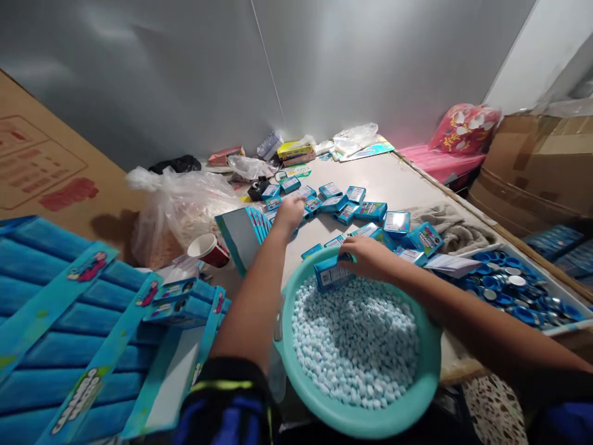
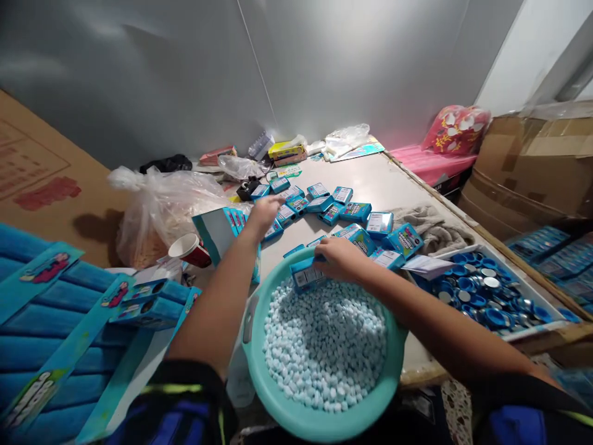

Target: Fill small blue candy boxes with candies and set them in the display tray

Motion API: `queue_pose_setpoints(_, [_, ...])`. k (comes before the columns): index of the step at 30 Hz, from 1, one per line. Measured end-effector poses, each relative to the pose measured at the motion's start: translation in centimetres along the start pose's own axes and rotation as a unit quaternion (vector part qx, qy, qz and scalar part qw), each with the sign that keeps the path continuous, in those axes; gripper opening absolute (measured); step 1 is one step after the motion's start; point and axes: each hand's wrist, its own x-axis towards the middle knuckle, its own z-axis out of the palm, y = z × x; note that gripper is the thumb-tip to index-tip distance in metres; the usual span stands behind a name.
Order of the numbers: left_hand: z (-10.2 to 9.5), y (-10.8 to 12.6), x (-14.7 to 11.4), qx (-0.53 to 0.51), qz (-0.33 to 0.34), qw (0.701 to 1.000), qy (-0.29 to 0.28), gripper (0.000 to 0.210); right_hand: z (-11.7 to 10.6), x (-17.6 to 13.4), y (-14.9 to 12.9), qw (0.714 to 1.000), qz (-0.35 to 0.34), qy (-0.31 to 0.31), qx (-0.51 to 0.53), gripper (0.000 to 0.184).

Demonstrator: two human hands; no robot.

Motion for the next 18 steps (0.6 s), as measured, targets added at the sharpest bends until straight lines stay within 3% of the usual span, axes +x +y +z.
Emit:
queue_pose_setpoints(2, [0.8,-1.3,6.5,0.036,-0.075,0.996,0.035,0.031,0.9,0.3,-0.3,0.999,0.016,0.013,-0.032,0.021])
queue_pose_setpoints(4, [2.4,-3.1,11.0,0.07,-0.157,0.984,0.05,0.029,1.9,0.1,-0.6,0.999,0.008,0.013,-0.035,0.022])
queue_pose_setpoints(7, [5.4,-5.5,14.9,0.104,-0.242,0.964,0.042,0.032,2.5,-0.3,-0.6,0.999,0.017,0.029,0.02,0.02])
queue_pose_setpoints(10, [7.2,-6.8,18.3,0.134,-0.26,0.956,0.023,0.037,2.6,-0.1,-0.6,0.998,0.028,0.045,0.047,0.02])
queue_pose_setpoints(14, [5.9,-9.9,24.5,0.182,-0.229,0.956,-0.019,0.055,4.0,0.6,-0.4,0.991,0.024,0.126,0.048,0.017])
queue_pose_setpoints(17, [4.2,-14.1,28.9,0.211,-0.218,0.951,-0.057,0.073,6.9,0.5,0.4,0.976,-0.01,0.217,0.012,0.011])
queue_pose_setpoints(18, [3.9,-15.7,29.9,0.22,-0.223,0.948,-0.062,0.078,8.0,0.2,0.8,0.978,-0.005,0.209,-0.007,0.004])
